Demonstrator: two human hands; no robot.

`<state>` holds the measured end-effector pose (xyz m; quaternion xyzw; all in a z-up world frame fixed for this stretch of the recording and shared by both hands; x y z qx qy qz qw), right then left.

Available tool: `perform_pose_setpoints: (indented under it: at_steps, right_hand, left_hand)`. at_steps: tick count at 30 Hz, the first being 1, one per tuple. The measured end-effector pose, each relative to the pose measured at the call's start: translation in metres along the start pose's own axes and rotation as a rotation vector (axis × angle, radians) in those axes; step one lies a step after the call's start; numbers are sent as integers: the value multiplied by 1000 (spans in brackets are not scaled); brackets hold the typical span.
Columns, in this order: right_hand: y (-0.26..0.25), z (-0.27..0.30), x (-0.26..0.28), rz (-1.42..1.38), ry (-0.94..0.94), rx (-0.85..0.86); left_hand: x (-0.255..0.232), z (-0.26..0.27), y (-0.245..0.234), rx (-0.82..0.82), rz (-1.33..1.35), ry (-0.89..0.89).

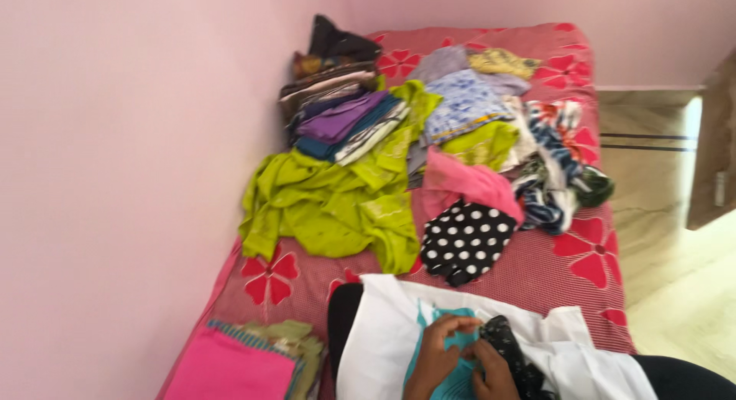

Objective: The person folds several pieces of clothing by hand on a bed, including a black and white polka dot garment, a pink mesh item, and patterned shirts, before stacking them.

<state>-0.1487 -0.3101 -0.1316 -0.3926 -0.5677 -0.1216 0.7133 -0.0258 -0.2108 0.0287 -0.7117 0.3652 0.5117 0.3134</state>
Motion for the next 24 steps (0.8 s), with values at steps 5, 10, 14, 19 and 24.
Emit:
perform_pose_setpoints:
  at_steps: [5, 10, 14, 19, 24]
  right_hand:
    - [-28, -22, -70, -667, 509, 221]
    - [27, -22, -42, -949, 380, 517]
    - [61, -22, -26, -858, 320, 624]
    - [48, -16, -36, -849, 363, 537]
    - [6, -37, -35, -242, 494, 366]
  left_hand:
    - [105, 19, 44, 216, 93, -75]
    - [146, 37, 40, 269, 556, -203]
    - [180, 48, 45, 271, 521, -154]
    - [207, 60, 55, 443, 508, -149]
    - [211, 64, 66, 538, 359, -190]
Point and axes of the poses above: each hand's wrist, its own z-axis away from the middle knuckle, its own y-axis out of the palm, x = y × z, the point moved 8 cm from there along -z, towards the middle knuckle, and after that the axes turned 14 degrees about y, right-handed, at the moved point
